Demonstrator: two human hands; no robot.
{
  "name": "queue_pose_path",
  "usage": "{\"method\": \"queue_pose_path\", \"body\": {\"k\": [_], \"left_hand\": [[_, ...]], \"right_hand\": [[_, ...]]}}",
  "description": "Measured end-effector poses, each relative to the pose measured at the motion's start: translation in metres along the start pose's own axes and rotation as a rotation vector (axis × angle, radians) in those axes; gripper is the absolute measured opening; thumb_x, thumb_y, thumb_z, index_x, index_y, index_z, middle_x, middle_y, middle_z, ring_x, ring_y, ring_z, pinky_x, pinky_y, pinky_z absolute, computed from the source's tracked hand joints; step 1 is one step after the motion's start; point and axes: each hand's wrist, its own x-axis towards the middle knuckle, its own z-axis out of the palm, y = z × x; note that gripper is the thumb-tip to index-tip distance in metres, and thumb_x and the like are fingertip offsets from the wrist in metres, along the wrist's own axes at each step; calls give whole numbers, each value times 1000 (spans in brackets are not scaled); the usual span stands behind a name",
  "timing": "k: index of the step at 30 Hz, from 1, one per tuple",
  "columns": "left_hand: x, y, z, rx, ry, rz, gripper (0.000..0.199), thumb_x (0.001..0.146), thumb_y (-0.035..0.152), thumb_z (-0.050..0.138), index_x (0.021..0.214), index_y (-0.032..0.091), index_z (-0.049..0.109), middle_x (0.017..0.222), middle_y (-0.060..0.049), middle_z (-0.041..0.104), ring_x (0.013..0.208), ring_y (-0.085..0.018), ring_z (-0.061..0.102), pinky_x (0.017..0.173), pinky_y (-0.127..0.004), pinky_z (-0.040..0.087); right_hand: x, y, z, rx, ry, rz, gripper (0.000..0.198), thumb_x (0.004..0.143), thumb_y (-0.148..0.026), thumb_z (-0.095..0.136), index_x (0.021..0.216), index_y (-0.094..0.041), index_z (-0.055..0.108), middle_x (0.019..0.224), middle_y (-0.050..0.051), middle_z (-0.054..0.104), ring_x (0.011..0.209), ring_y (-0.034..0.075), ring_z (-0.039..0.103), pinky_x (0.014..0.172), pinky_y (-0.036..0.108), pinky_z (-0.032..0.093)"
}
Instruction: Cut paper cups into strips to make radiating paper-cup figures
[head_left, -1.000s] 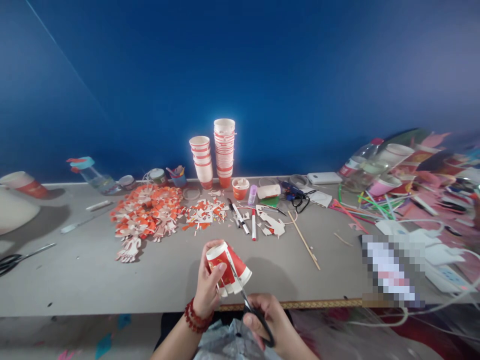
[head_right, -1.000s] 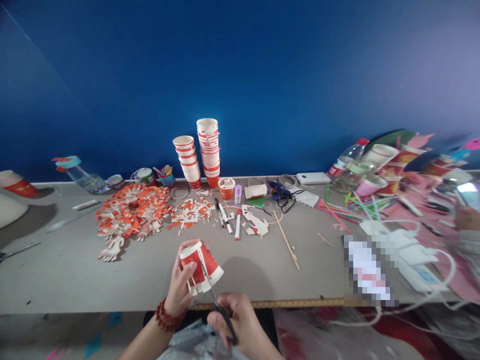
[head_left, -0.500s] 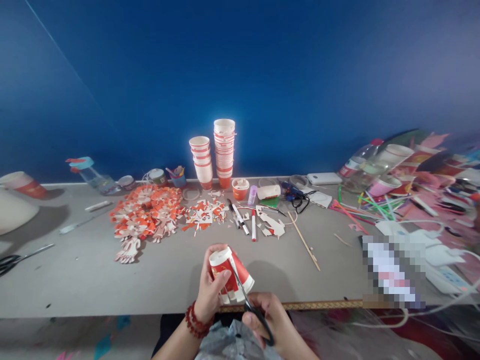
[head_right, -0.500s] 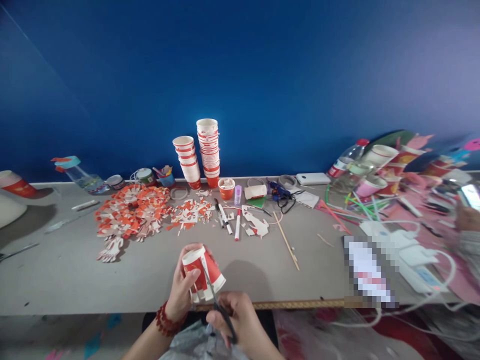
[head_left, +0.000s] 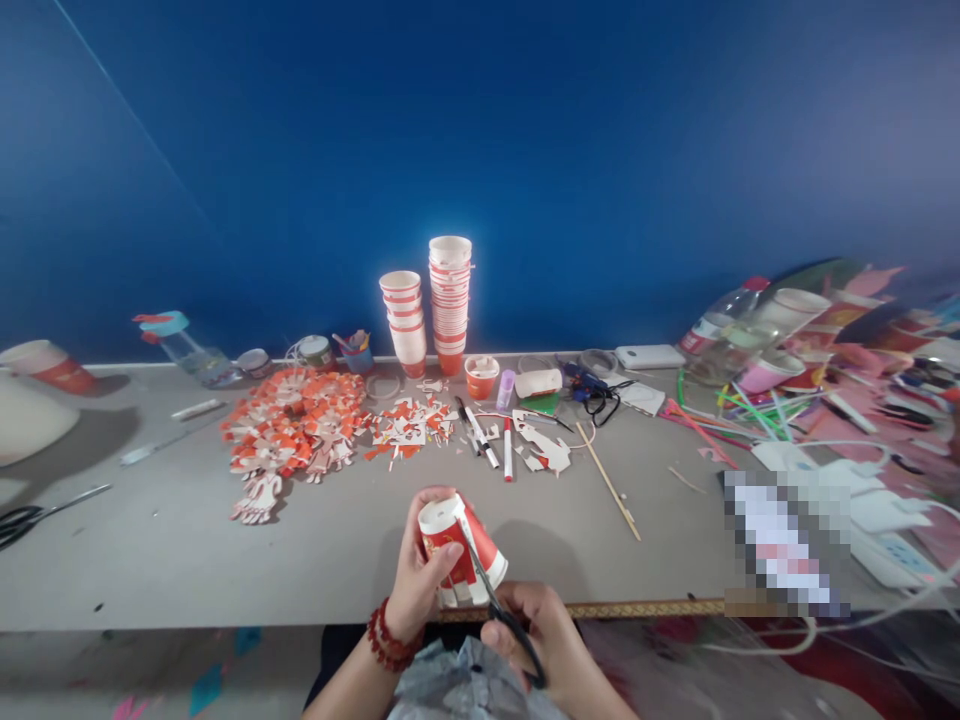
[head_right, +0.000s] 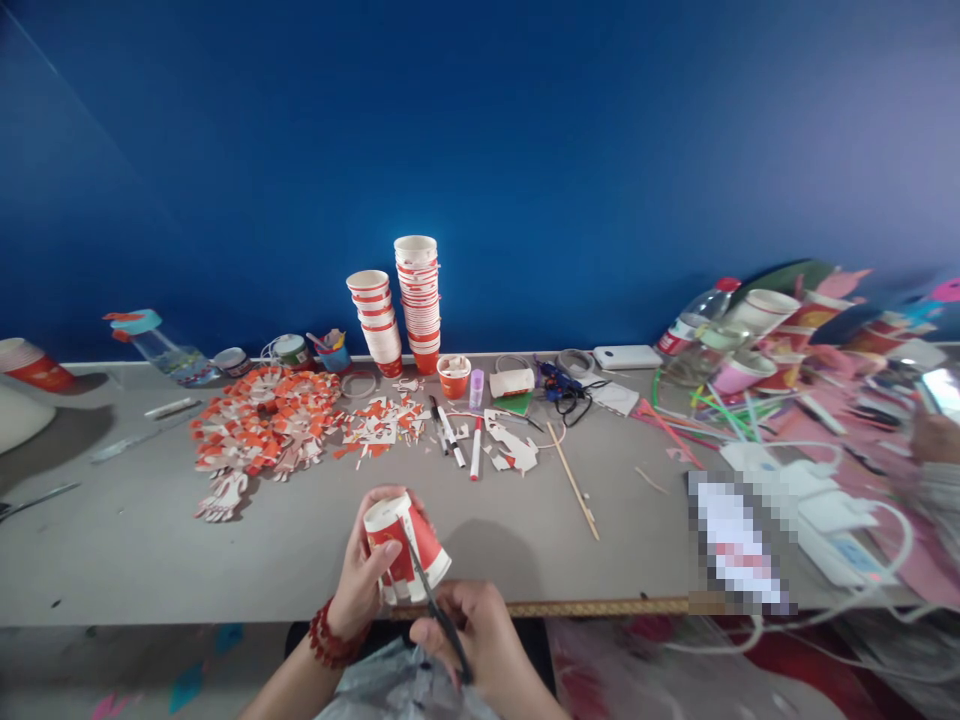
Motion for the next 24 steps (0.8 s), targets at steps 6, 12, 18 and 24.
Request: {"method": "queue_pose_path", "body": {"k": [6,12,18,24], "left_hand": [[0,-4,-4,29,75,-2,61,71,39,78,123,25,51,102,-7,65,84,-22,65,75,-33,53],[4,4,-2,-89,178,-42,46,83,36,66,125,26,52,110,-10,66,95,-25,67,83,-39,54],[10,13,-5,-147,211,3,38,85,44,60,120,29,56,107,-6,66,95,-23,66,86,-41,53],[10,14,-2,-184,169,29,43,83,36,65,124,30,54,108,-6,64,96,-23,65,90,-44,52]], "right_hand": [[1,10,0,-55,62,3,65,60,-78,65,56,-21,36,42,-8,34,34,5,34,35,19,20],[-4,7,-7,-139,-51,-50,59,63,-65,74,57,-19,37,47,-7,39,44,6,35,42,18,23],[-21,7,-28,-109,-245,24,59,63,-69,71,58,-20,39,47,-8,38,41,6,36,39,17,24],[-21,6,-32,-40,-258,35,65,57,-79,67,58,-19,41,48,-6,42,40,6,39,38,17,28]]}}
